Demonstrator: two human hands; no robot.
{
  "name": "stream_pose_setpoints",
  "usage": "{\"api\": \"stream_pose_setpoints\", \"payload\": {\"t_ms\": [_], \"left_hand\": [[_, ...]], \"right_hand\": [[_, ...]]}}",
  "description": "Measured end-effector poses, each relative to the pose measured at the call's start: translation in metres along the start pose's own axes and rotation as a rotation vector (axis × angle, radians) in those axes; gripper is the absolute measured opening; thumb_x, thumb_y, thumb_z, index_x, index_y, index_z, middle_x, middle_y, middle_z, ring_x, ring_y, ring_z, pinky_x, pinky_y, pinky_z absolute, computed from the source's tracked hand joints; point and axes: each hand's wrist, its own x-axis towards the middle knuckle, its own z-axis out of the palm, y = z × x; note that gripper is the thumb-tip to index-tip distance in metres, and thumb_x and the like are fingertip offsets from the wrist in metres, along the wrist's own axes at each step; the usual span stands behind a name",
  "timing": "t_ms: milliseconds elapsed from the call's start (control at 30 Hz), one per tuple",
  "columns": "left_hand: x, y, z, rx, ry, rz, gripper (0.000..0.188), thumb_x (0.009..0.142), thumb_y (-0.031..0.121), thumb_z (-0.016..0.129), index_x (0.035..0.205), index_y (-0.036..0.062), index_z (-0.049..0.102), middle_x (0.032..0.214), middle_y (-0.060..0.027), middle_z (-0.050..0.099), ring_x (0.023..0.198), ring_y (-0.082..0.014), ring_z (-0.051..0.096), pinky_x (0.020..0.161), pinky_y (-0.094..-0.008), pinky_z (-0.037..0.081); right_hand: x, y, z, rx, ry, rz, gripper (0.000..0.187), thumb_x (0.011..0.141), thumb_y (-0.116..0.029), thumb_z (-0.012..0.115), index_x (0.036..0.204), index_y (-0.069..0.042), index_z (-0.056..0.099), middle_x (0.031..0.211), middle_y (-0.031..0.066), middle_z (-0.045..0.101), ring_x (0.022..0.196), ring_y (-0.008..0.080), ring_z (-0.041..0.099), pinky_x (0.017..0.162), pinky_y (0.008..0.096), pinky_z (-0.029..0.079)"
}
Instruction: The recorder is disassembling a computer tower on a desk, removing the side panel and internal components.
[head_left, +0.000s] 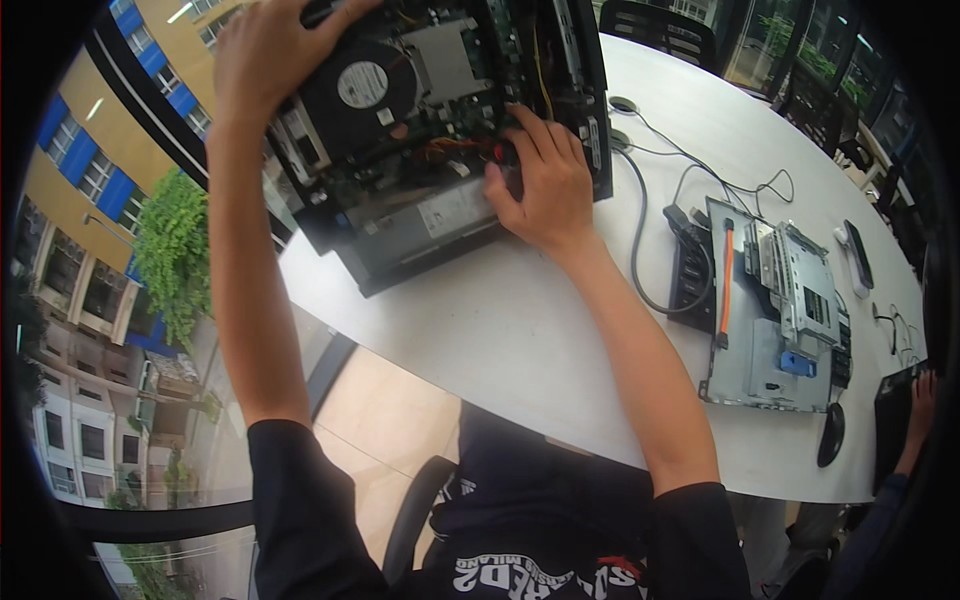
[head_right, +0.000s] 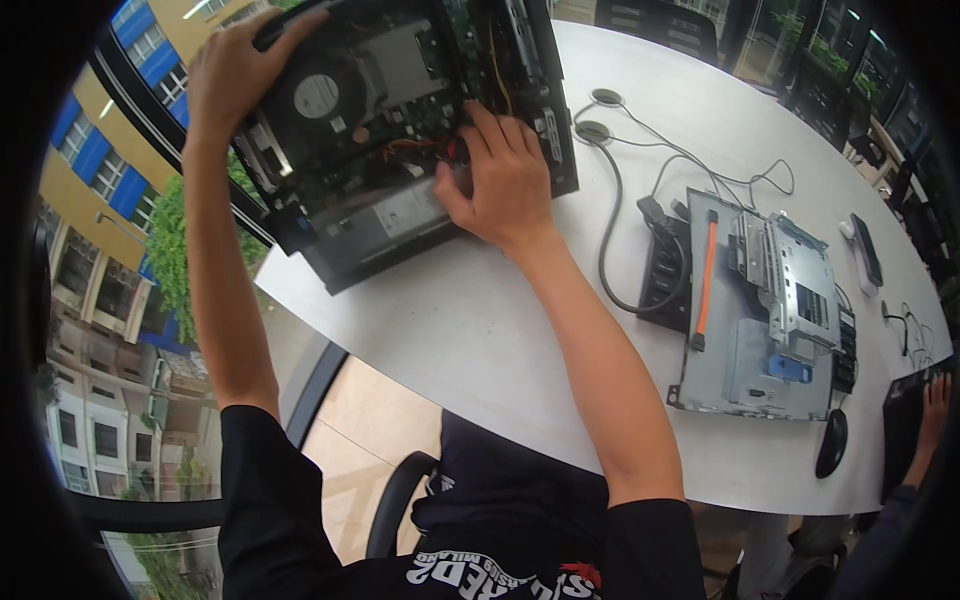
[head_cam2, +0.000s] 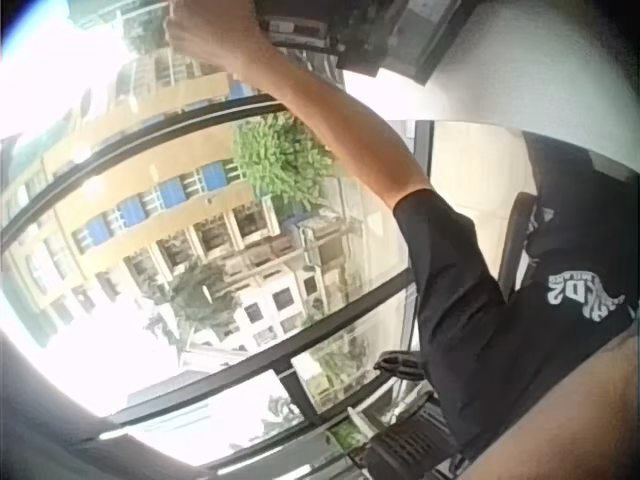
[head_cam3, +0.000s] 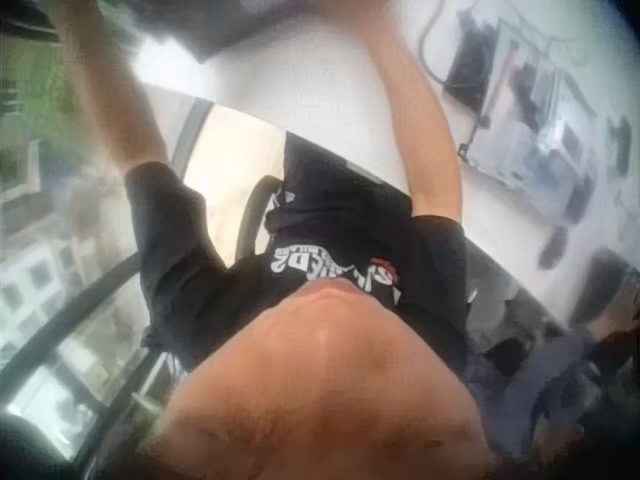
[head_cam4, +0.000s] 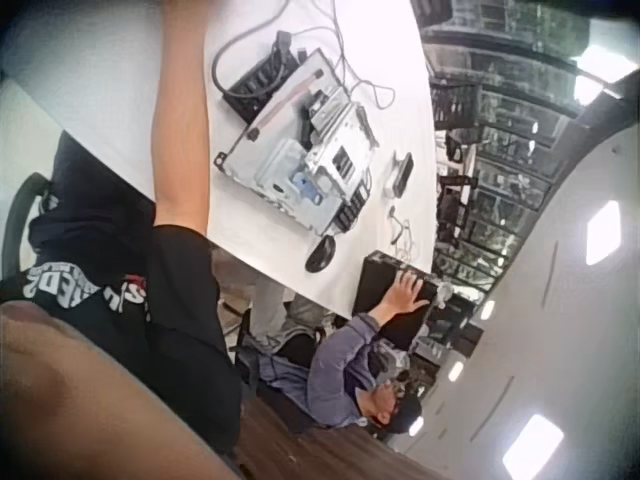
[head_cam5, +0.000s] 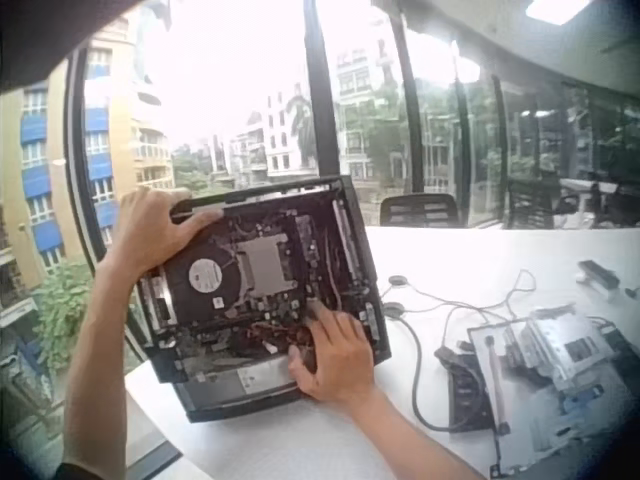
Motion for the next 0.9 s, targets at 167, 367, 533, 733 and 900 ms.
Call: {"api": "stream_pose_setpoints", "payload": {"t_ms": [167, 367, 533, 733, 900], "left_hand": [[-0.003, 0.004, -0.016, -0.043, -0.037, 0.036, 0.067, 0.086, 0.067, 0.070, 0.113, 0.0067, 0.078, 0.090, -0.0175, 0.078, 0.088, -0.0338, 0.076, 0.085, -0.0408, 0.058], [0.015, 0.050, -0.035, -0.090, -0.229, -0.013, 0.069, 0.084, 0.068, 0.071, 0.103, 0.0022, 0.078, 0.085, -0.0183, 0.076, 0.084, -0.0354, 0.076, 0.082, -0.0413, 0.057], [0.037, 0.051, -0.003, 0.058, -0.178, 0.038, 0.077, 0.083, 0.075, 0.067, 0.096, -0.0010, 0.076, 0.082, -0.0159, 0.076, 0.081, -0.0346, 0.075, 0.078, -0.0431, 0.059], [0.055, 0.090, 0.024, -0.144, -0.093, 0.289, 0.051, 0.091, 0.050, 0.071, 0.114, 0.0043, 0.069, 0.101, -0.0195, 0.076, 0.096, -0.0403, 0.071, 0.084, -0.0482, 0.055], [0.062, 0.090, 0.028, -0.033, -0.128, 0.351, 0.043, 0.093, 0.039, 0.071, 0.119, 0.0051, 0.068, 0.089, -0.0206, 0.074, 0.089, -0.0389, 0.073, 0.079, -0.0481, 0.057]], "right_hand": [[-0.002, -0.006, -0.003, 0.044, 0.005, 0.021, 0.041, 0.082, -0.029, 0.068, 0.104, 0.006, 0.069, 0.135, 0.0186, 0.062, 0.111, 0.0322, 0.059, 0.104, 0.0439, 0.046], [-0.004, -0.002, -0.003, 0.050, 0.017, 0.047, 0.040, 0.083, -0.028, 0.068, 0.105, 0.006, 0.068, 0.136, 0.0177, 0.061, 0.111, 0.0331, 0.058, 0.102, 0.0434, 0.047], [-0.001, -0.004, -0.004, 0.083, 0.010, 0.067, 0.040, 0.082, -0.025, 0.068, 0.106, 0.006, 0.068, 0.137, 0.0172, 0.061, 0.111, 0.0337, 0.058, 0.100, 0.0430, 0.048], [-0.005, -0.004, -0.003, 0.090, 0.036, 0.070, 0.040, 0.080, -0.027, 0.068, 0.100, 0.008, 0.070, 0.134, 0.0197, 0.063, 0.107, 0.0316, 0.058, 0.100, 0.0413, 0.049], [-0.007, -0.005, -0.004, 0.129, 0.046, 0.082, 0.040, 0.080, -0.028, 0.067, 0.101, 0.007, 0.070, 0.135, 0.0199, 0.062, 0.109, 0.0322, 0.058, 0.100, 0.0418, 0.049]]}}
